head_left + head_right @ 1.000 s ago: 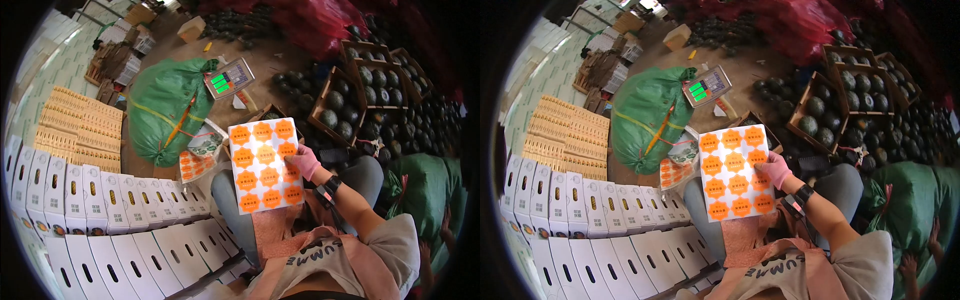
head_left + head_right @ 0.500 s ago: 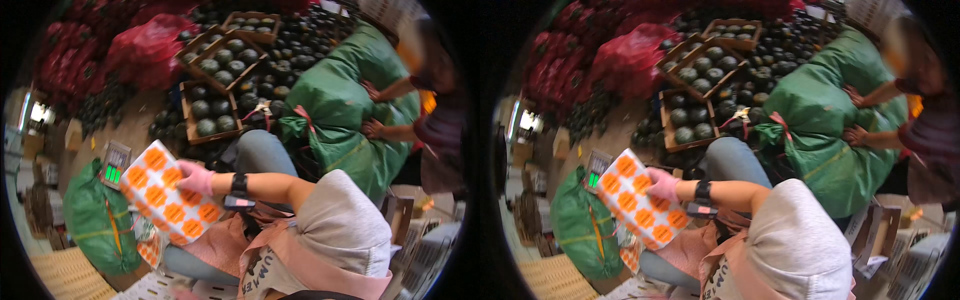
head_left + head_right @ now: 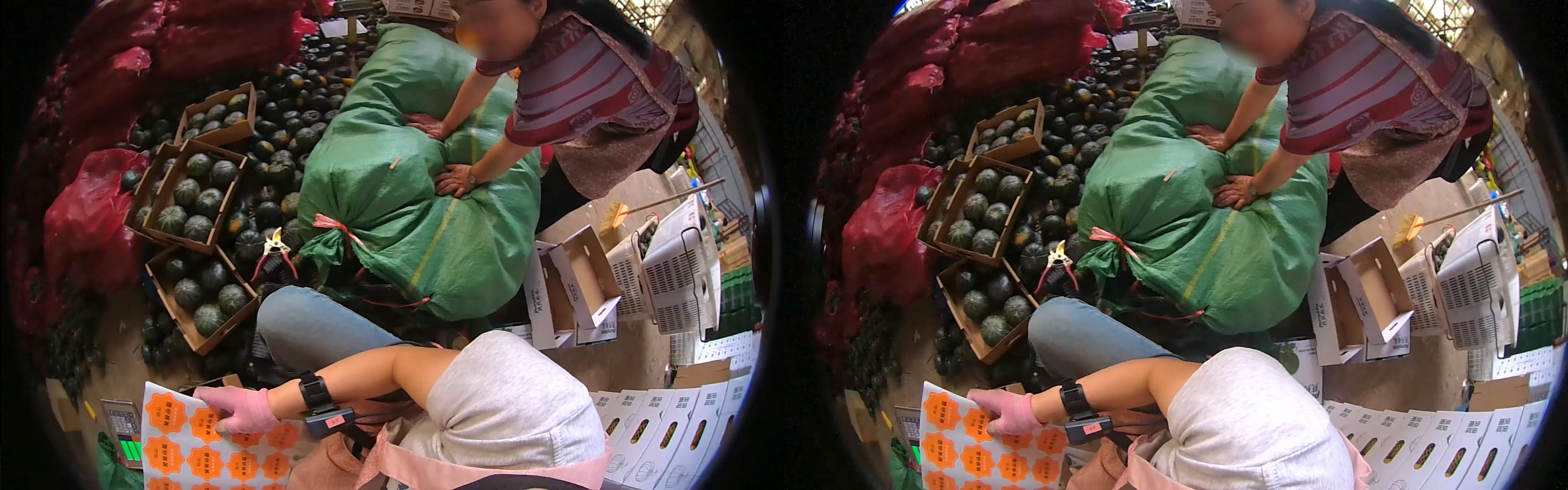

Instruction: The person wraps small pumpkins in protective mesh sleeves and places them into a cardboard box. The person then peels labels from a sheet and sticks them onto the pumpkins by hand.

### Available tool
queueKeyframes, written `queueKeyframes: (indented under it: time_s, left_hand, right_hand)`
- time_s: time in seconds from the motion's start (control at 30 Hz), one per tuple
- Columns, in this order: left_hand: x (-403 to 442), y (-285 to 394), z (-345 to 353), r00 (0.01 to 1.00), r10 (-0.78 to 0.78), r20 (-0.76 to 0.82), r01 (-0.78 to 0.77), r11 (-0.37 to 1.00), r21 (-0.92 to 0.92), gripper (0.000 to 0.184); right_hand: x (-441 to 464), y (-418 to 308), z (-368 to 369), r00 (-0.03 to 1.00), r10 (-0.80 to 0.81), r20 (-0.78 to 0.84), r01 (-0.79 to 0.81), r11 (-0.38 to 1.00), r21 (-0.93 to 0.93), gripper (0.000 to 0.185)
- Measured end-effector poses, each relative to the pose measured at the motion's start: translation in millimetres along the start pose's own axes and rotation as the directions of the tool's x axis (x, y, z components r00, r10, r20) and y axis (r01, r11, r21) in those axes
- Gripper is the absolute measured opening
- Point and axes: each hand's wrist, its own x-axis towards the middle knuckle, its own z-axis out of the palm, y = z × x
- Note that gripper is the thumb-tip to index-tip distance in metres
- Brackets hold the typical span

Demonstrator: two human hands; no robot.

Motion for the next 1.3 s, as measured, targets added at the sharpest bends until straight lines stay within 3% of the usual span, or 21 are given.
queueKeyframes:
  time_s: [0.17,0.37,0.47,0.5,0.53,0.6,0.63,0.7,0.73,0.77,0.8,0.83,0.87,0.93,0.97,1.0,1.03,1.07,1.17,1.27,1.3]
  left_hand:
    - [8.6,4.0,-4.0,1.000,0.002,-0.028,-0.002,1.000,0.003,0.043]
    - [9.9,9.8,-15.1,0.996,-0.009,-0.088,0.010,1.000,0.005,0.045]
    - [8.4,13.2,-26.1,0.992,-0.021,-0.125,0.021,1.000,-0.002,0.045]
    - [7.3,15.1,-29.9,0.991,-0.023,-0.133,0.022,1.000,-0.008,0.046]
    - [6.2,16.5,-34.8,0.989,-0.025,-0.146,0.024,1.000,-0.011,0.046]
    - [4.3,19.7,-47.2,0.986,-0.030,-0.164,0.021,0.998,-0.060,0.047]
    - [2.2,21.5,-56.5,0.984,-0.032,-0.175,0.016,0.996,-0.093,0.047]
    - [-3.5,27.8,-73.2,0.984,-0.044,-0.171,0.000,0.969,-0.248,0.047]
    - [-6.9,31.9,-81.7,0.985,-0.033,-0.170,0.000,0.982,-0.187,0.048]
    - [-10.7,39.4,-79.8,0.981,0.057,-0.184,0.000,0.956,0.295,0.037]
    - [-14.1,56.5,-64.4,0.979,-0.073,-0.191,0.137,0.927,0.348,0.030]
    - [-17.8,61.5,-50.2,0.977,-0.159,-0.140,0.183,0.967,0.178,0.023]
    - [-15.2,31.1,-59.6,0.991,-0.115,-0.073,0.132,0.943,0.305,0.024]
    - [-4.6,-1.8,-43.4,0.970,0.237,0.060,-0.239,0.865,0.441,0.027]
    - [-5.1,10.4,-33.2,0.982,0.165,0.093,-0.190,0.824,0.534,0.025]
    - [-2.5,-6.5,-30.3,0.980,0.186,0.068,-0.194,0.829,0.524,0.021]
    - [-4.0,-2.6,-27.9,0.977,0.204,0.059,-0.205,0.832,0.516,0.021]
    - [-4.2,-2.5,-23.6,0.970,0.230,0.073,-0.236,0.839,0.490,0.021]
    - [-8.0,-19.9,-15.5,0.993,0.056,0.108,-0.091,0.931,0.354,0.021]
    - [-9.4,-35.6,-9.0,0.988,0.084,0.131,-0.109,0.975,0.195,0.021]
    - [-9.5,-32.8,-8.2,0.987,0.098,0.131,-0.127,0.964,0.235,0.021]
  right_hand:
    - [-4.2,1.9,-8.2,1.000,0.025,0.004,-0.025,0.996,-0.081,0.043]
    - [-9.2,0.4,-20.9,0.997,0.043,-0.065,-0.043,0.999,0.000,0.039]
    - [-5.6,24.2,-27.8,0.990,-0.113,-0.084,0.103,0.989,-0.110,0.038]
    - [-12.8,-6.4,-31.1,0.991,0.120,-0.060,-0.118,0.992,0.040,0.038]
    - [-7.9,2.2,-31.6,0.996,0.018,-0.091,-0.021,0.999,-0.042,0.038]
    - [-11.7,-1.3,-34.2,0.990,0.108,-0.089,-0.110,0.994,-0.017,0.039]
    - [-10.8,7.5,-33.1,0.994,0.029,-0.103,-0.027,1.000,0.015,0.043]
    - [-9.6,6.1,-37.3,0.961,-0.101,-0.257,0.031,0.964,-0.263,0.055]
    - [-8.9,5.9,-43.4,0.925,-0.190,-0.328,0.064,0.931,-0.360,0.064]
    - [-9.0,3.2,-49.1,0.893,-0.279,-0.354,0.031,0.822,-0.569,0.073]
    - [-4.8,9.9,-57.6,0.817,-0.521,-0.246,0.166,0.621,-0.766,0.081]
    - [-1.7,-2.3,-61.8,0.789,-0.597,-0.141,0.263,0.537,-0.802,0.089]
    - [-0.8,-2.6,-63.3,0.801,-0.596,-0.058,0.283,0.462,-0.841,0.093]
    - [2.8,-10.2,-61.4,0.838,-0.544,0.045,0.326,0.432,-0.841,0.094]
    - [1.1,-7.5,-58.2,0.890,-0.456,0.034,0.276,0.478,-0.834,0.092]
    - [0.3,-7.0,-54.5,0.908,-0.411,0.086,0.263,0.398,-0.879,0.090]
    - [1.4,-7.8,-50.5,0.942,-0.326,0.077,0.218,0.419,-0.881,0.087]
    - [-0.4,-4.6,-50.6,0.943,-0.316,0.103,0.243,0.443,-0.863,0.082]
    - [-4.1,-5.3,-48.1,0.984,-0.130,0.125,0.176,0.546,-0.819,0.071]
    - [-4.0,1.5,-49.0,0.987,-0.030,0.160,0.150,0.553,-0.819,0.064]
    - [-3.8,1.4,-47.4,0.988,0.008,0.153,0.119,0.587,-0.801,0.062]
